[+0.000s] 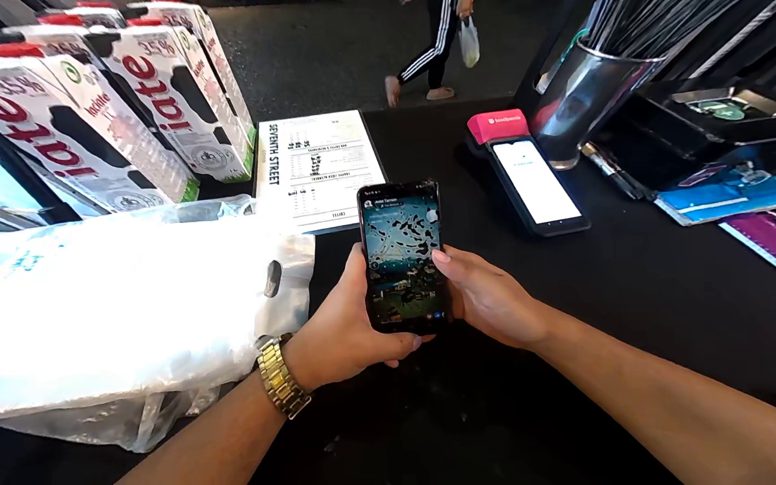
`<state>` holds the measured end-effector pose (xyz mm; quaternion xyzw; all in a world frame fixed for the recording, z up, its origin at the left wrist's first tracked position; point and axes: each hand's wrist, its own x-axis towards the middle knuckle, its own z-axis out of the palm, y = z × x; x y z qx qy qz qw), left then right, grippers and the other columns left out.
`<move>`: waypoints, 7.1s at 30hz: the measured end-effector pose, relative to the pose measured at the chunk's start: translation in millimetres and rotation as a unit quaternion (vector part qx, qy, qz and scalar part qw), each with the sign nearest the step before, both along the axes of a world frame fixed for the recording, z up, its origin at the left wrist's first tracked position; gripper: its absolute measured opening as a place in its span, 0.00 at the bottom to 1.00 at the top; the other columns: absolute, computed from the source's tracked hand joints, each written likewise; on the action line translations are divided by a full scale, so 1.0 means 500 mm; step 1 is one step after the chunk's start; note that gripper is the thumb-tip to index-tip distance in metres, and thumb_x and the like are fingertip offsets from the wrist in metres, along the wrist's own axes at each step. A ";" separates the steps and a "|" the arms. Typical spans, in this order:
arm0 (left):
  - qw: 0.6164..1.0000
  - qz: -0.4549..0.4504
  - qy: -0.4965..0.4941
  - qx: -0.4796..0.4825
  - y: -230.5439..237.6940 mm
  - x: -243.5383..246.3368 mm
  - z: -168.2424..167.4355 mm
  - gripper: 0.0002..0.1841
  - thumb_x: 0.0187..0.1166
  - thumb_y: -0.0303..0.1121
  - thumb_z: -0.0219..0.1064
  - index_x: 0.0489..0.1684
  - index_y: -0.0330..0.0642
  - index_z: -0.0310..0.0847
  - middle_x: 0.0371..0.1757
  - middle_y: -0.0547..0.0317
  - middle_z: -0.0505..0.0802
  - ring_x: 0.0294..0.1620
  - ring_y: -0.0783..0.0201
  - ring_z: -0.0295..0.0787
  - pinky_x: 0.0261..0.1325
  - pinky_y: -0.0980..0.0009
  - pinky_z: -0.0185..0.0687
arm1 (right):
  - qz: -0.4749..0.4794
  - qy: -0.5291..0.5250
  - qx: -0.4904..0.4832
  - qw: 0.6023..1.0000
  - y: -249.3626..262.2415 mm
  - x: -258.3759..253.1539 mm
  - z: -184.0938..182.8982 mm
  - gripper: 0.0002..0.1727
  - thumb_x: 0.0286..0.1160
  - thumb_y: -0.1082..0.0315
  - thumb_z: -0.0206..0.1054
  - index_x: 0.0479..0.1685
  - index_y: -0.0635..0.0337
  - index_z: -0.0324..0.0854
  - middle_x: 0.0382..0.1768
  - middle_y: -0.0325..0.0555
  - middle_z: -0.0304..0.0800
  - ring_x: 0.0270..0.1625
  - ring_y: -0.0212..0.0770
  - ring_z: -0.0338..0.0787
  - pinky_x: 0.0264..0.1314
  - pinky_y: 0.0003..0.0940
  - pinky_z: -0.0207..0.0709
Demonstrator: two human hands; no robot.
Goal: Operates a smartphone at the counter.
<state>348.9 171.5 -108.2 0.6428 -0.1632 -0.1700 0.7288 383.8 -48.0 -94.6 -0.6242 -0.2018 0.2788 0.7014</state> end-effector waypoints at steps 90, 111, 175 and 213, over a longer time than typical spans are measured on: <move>1.000 -0.007 -0.023 -0.010 0.001 0.002 0.005 0.55 0.54 0.12 0.80 0.82 0.63 0.48 0.58 0.49 0.90 0.39 0.48 0.96 0.24 0.60 0.95 | -0.004 -0.015 0.015 1.000 0.008 -0.001 0.010 0.25 0.93 0.51 0.42 0.76 0.53 0.73 0.61 0.47 0.90 0.60 0.41 0.92 0.54 0.39 0.92; 1.000 -0.007 -0.009 -0.001 0.004 0.009 -0.004 0.55 0.57 0.19 0.83 0.84 0.64 0.48 0.62 0.49 0.89 0.45 0.47 0.96 0.27 0.59 0.96 | 0.002 0.006 -0.007 1.000 0.004 0.010 -0.002 0.29 0.88 0.39 0.48 0.74 0.46 0.75 0.57 0.51 0.90 0.57 0.46 0.93 0.50 0.44 0.91; 1.000 -0.005 -0.001 0.000 0.002 0.006 -0.003 0.55 0.60 0.20 0.83 0.85 0.64 0.47 0.63 0.50 0.88 0.46 0.48 0.96 0.27 0.59 0.96 | -0.006 -0.005 -0.010 1.000 0.001 0.007 -0.004 0.27 0.89 0.42 0.48 0.74 0.45 0.76 0.58 0.50 0.91 0.57 0.45 0.93 0.54 0.43 0.90; 1.000 0.000 -0.004 0.005 0.003 0.006 -0.004 0.54 0.60 0.21 0.83 0.85 0.64 0.47 0.62 0.50 0.88 0.46 0.49 0.96 0.28 0.59 0.97 | -0.012 -0.012 -0.021 1.000 0.004 0.007 -0.003 0.28 0.88 0.40 0.49 0.73 0.46 0.77 0.56 0.49 0.91 0.56 0.44 0.93 0.52 0.43 0.90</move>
